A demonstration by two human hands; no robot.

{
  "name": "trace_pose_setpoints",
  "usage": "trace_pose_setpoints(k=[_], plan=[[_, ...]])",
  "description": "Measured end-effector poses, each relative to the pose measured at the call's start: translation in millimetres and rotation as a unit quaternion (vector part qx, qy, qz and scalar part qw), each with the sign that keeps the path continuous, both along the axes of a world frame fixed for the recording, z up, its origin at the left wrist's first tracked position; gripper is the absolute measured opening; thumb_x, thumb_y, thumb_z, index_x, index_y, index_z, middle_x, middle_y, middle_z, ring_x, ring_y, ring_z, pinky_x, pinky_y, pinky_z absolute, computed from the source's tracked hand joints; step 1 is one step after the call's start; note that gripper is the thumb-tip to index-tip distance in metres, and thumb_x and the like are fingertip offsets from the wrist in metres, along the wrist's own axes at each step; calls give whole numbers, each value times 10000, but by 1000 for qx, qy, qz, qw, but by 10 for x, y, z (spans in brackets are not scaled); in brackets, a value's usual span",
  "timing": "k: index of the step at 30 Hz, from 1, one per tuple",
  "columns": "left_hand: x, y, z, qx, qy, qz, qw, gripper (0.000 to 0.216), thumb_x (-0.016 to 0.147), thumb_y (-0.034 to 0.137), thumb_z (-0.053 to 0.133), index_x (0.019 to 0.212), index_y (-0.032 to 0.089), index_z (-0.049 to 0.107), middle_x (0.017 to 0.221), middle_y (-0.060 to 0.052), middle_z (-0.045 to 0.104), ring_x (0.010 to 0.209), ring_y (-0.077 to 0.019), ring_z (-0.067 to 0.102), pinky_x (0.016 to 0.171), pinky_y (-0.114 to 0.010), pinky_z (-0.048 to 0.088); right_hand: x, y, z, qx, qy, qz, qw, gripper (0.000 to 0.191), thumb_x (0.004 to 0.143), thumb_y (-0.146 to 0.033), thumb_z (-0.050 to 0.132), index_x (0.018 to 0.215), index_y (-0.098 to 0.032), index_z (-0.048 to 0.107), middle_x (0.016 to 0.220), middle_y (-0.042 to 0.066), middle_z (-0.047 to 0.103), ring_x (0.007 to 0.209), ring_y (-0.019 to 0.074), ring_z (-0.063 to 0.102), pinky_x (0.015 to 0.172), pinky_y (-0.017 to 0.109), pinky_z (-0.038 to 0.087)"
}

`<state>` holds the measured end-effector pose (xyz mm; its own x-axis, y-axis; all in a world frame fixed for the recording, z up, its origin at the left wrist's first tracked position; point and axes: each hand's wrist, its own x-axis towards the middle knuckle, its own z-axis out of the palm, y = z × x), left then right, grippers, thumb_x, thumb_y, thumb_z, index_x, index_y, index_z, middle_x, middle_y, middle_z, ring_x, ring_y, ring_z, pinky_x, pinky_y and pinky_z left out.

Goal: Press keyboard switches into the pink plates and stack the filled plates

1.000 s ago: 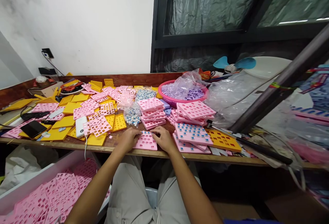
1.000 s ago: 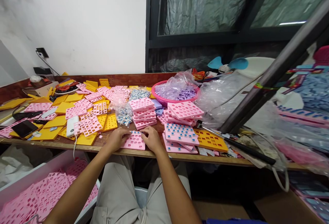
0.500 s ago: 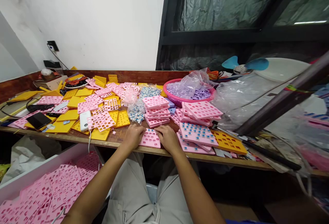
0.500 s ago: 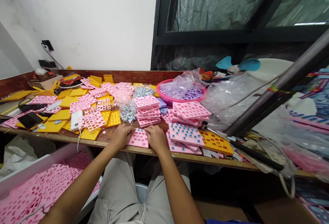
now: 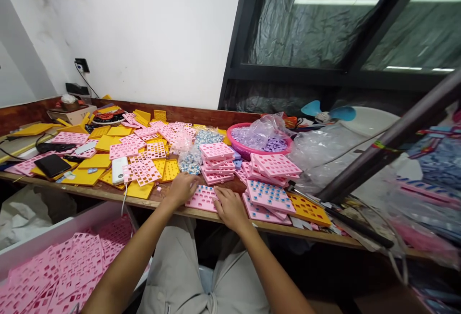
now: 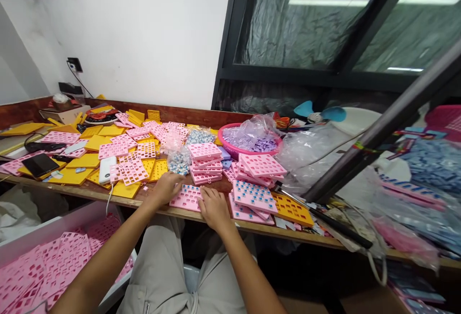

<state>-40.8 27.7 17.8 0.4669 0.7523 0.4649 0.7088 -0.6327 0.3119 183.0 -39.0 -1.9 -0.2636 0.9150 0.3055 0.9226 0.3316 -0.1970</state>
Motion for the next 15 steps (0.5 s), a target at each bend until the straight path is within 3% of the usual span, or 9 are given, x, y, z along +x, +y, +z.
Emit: trace_pose_setpoints(k=[3,6,9,12,15], plan=[[-20,498,33,15,-20,38,999,335,899,149,523,1209,187,644,1317,-117,614,1209,-256,542,1055,-389,408,-4,-35,-14,9,19,-7,1000,445,1014,-341,429,1418,-192,542,1447,112,557,1314,256,470,1080,404,332],[41,925,-15,2,-60,125,990,464,900,261,577,1341,122,532,1465,-191,475,1345,-317,437,1117,-445,337,3,-50,-19,13,35,-11,999,454,1006,-340,444,1425,-193,537,1443,114,560,1301,260,482,1088,414,344],[118,1169,-135,-72,-107,175,976,540,893,384,601,1344,103,505,1396,-231,526,1329,-357,448,1093,-470,336,11,-45,-26,17,49,-11,999,457,998,-338,452,1418,-181,540,1432,112,569,1290,258,493,1081,413,366],[127,1272,-260,-113,-119,145,976,531,811,426,686,1234,122,586,1252,-209,628,1204,-355,543,1006,-428,402,15,-30,-40,25,60,-13,998,459,992,-342,457,1405,-163,550,1419,112,579,1284,258,499,1080,410,377],[89,1307,-331,-128,-137,106,976,403,742,399,724,1049,144,667,977,-113,706,953,-284,631,831,-344,460,21,-11,-56,26,69,-20,997,459,975,-342,480,1395,-174,561,1406,109,588,1285,262,504,1076,416,388]])
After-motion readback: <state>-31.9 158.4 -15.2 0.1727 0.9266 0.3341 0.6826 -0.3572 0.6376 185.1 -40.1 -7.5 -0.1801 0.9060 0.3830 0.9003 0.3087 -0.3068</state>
